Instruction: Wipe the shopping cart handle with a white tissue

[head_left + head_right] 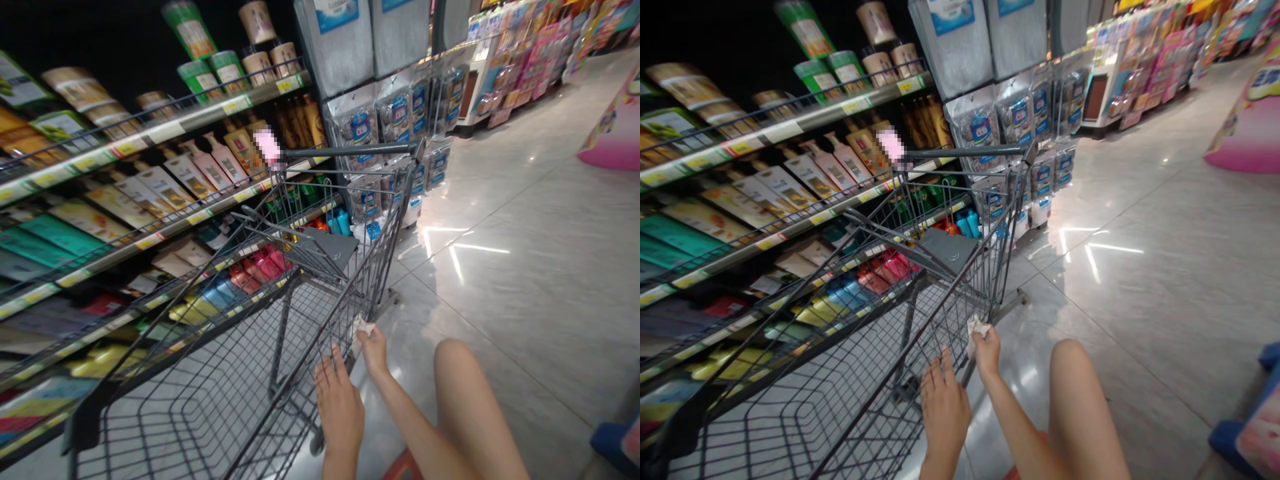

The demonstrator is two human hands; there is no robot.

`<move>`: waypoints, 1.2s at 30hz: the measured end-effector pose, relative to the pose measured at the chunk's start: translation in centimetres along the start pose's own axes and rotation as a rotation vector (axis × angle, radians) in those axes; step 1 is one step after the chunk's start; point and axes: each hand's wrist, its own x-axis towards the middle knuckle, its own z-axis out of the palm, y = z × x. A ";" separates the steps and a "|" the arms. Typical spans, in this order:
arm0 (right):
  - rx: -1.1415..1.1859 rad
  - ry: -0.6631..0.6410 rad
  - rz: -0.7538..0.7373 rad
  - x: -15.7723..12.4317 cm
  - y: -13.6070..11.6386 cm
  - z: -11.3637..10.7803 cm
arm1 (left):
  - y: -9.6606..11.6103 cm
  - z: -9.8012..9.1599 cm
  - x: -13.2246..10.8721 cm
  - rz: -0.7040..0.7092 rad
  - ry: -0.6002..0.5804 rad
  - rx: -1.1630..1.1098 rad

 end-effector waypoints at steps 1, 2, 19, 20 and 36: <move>0.003 -0.001 0.008 -0.1 0.3 -0.1 | -0.1 0.1 -0.2 0.001 -0.005 0.005; 0.006 -0.002 0.016 -0.1 0.5 -0.1 | -0.2 0.3 -0.4 0.002 -0.008 0.008; 0.060 0.102 0.491 2.3 5.6 -3.1 | -1.3 -1.5 -2.9 0.002 -0.024 -0.001; 0.069 0.105 0.507 2.6 5.6 -3.3 | -1.3 -1.5 -3.1 0.001 -0.024 0.002; 0.273 -0.038 0.409 2.7 -0.9 -2.7 | -1.8 -1.0 -3.8 -0.007 -0.035 -0.051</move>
